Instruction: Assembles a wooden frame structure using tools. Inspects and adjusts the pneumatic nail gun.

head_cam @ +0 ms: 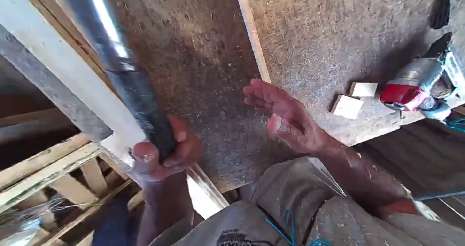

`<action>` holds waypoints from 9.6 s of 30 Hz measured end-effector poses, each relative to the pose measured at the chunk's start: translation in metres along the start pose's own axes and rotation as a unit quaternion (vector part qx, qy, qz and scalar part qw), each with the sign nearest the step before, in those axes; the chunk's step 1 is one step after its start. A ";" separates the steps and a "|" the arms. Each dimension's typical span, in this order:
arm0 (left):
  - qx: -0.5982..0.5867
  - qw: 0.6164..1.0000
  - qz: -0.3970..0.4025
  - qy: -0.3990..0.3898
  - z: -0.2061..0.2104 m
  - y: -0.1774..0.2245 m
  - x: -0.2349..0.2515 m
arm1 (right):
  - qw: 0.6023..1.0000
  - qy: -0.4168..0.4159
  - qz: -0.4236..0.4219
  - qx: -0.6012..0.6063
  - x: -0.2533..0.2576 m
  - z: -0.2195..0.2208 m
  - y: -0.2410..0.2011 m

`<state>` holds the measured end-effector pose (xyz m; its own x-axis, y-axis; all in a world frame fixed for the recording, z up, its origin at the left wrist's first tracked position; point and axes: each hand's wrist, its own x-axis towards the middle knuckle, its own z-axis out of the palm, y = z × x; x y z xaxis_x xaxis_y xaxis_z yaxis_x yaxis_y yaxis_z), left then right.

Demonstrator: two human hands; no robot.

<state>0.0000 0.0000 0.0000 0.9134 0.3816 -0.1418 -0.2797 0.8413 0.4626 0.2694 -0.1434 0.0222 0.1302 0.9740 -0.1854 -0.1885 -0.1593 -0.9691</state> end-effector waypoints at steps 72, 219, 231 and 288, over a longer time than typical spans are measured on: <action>0.637 0.662 0.104 0.380 0.006 -0.223 0.119 | 0.931 0.123 0.322 0.115 -0.195 -0.094 0.145; 0.836 0.484 0.087 0.244 0.012 -0.282 0.062 | 0.989 0.121 0.083 -0.021 -0.071 -0.092 0.148; 0.848 0.445 0.143 0.249 0.006 -0.288 0.062 | 0.985 0.144 0.081 -0.041 -0.080 -0.087 0.155; 0.640 0.600 -0.096 0.470 0.064 -0.215 0.191 | 0.784 0.305 0.003 -0.540 -0.219 -0.212 0.052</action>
<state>0.2533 -0.1324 -0.0702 0.1534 0.8783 -0.4529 0.8102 0.1506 0.5664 0.4373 -0.3994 -0.0219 0.6360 0.7669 0.0857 0.7011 -0.5278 -0.4794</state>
